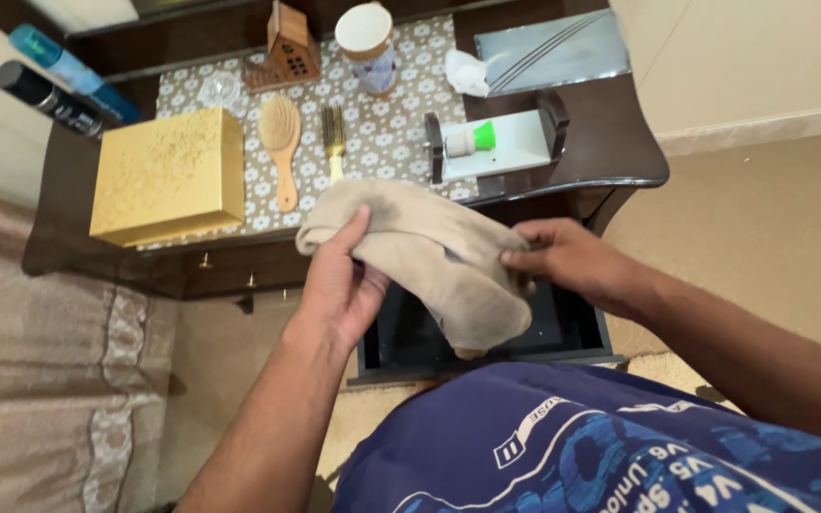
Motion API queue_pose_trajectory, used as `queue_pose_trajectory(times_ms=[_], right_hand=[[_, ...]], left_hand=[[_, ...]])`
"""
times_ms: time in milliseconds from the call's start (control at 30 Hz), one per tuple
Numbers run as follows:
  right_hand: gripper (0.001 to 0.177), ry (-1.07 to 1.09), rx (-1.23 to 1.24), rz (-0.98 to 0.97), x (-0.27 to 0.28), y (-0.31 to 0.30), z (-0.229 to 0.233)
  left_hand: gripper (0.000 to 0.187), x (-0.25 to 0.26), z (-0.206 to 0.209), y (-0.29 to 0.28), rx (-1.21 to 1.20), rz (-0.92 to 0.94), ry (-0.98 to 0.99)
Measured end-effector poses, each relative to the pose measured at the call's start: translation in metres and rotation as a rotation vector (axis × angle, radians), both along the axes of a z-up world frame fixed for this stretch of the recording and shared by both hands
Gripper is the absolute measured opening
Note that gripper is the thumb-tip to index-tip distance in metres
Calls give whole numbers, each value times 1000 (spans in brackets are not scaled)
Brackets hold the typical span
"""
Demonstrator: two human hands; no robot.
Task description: The person removes a framed item and a box from a dresser drawer, then wipes the interior of the drawer with a cloth. The person places the items on the dresser top and continues cleaning the drawer surface.
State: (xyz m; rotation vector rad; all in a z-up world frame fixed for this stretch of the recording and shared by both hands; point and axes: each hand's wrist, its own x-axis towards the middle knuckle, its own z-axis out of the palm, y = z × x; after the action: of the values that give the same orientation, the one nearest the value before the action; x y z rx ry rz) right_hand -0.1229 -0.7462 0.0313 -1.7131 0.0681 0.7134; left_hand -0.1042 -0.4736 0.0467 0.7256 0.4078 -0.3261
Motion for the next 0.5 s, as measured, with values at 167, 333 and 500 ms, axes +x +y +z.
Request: queue_pose_trajectory(times_ms=[167,333,500], right_hand=[[14,205,397,-310,4,-15,5],[31,84,150,-33,14,-27,13],[115,-309,-511,320,18,-37,15]], left_hand=[[37,-31,-36,8,217,-25,237],[36,-40,-41,-11,187,-88,174],[34,-14,-6,-38,36,-191,-6]])
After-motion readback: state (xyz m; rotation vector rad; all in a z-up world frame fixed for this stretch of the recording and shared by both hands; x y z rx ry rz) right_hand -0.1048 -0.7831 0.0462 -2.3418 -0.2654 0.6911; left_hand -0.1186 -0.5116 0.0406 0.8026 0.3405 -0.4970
